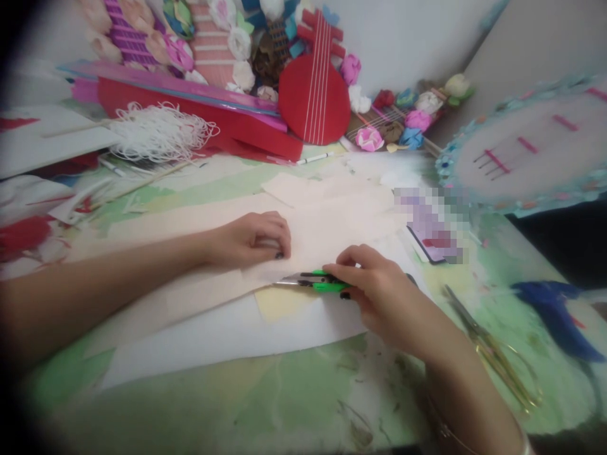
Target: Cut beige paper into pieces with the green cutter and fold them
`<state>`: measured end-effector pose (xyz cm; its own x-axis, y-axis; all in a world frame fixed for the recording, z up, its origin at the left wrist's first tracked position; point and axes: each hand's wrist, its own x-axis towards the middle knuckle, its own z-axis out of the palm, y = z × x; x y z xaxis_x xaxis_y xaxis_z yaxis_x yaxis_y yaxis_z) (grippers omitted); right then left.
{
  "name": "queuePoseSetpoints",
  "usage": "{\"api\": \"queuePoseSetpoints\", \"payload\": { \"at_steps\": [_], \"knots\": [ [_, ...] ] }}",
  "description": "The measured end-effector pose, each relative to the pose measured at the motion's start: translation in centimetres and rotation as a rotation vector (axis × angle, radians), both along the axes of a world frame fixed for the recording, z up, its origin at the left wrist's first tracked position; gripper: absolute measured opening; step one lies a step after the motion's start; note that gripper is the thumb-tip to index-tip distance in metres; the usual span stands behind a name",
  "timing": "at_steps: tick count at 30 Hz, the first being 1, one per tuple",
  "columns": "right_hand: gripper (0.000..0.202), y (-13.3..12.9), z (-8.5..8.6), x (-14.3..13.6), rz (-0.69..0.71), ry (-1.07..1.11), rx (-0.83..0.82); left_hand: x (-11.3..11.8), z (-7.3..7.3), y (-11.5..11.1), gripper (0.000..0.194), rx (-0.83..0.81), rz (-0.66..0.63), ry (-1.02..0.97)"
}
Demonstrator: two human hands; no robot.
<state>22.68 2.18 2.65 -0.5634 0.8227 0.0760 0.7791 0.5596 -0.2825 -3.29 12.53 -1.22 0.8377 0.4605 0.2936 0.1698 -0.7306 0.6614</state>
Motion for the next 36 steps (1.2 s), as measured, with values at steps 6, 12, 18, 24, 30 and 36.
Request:
{"api": "queuePoseSetpoints", "payload": {
  "at_steps": [6,12,18,24,30,36],
  "knots": [
    [0.049,0.1,-0.4,-0.7,0.027,0.011,0.016,0.0,0.2,-0.1,0.019,-0.003,0.005,0.007],
    [0.047,-0.3,-0.2,-1.9,0.061,0.016,0.054,0.0,0.1,0.0,0.018,-0.004,-0.001,-0.005],
    [0.047,-0.6,-0.1,-1.1,0.032,0.022,0.05,0.0,0.0,0.1,0.017,-0.027,-0.009,-0.018],
    [0.049,-0.5,-0.1,-0.4,0.019,0.017,0.023,0.0,0.1,0.0,0.017,-0.036,-0.009,-0.024],
    [0.049,-0.2,-0.5,-1.5,0.028,0.005,0.042,0.0,0.0,0.0,0.017,-0.035,0.0,-0.022],
    [0.048,-0.3,-0.3,-2.3,0.075,0.012,0.082,0.0,0.0,0.0,0.018,-0.035,-0.001,-0.014]
  ]
}}
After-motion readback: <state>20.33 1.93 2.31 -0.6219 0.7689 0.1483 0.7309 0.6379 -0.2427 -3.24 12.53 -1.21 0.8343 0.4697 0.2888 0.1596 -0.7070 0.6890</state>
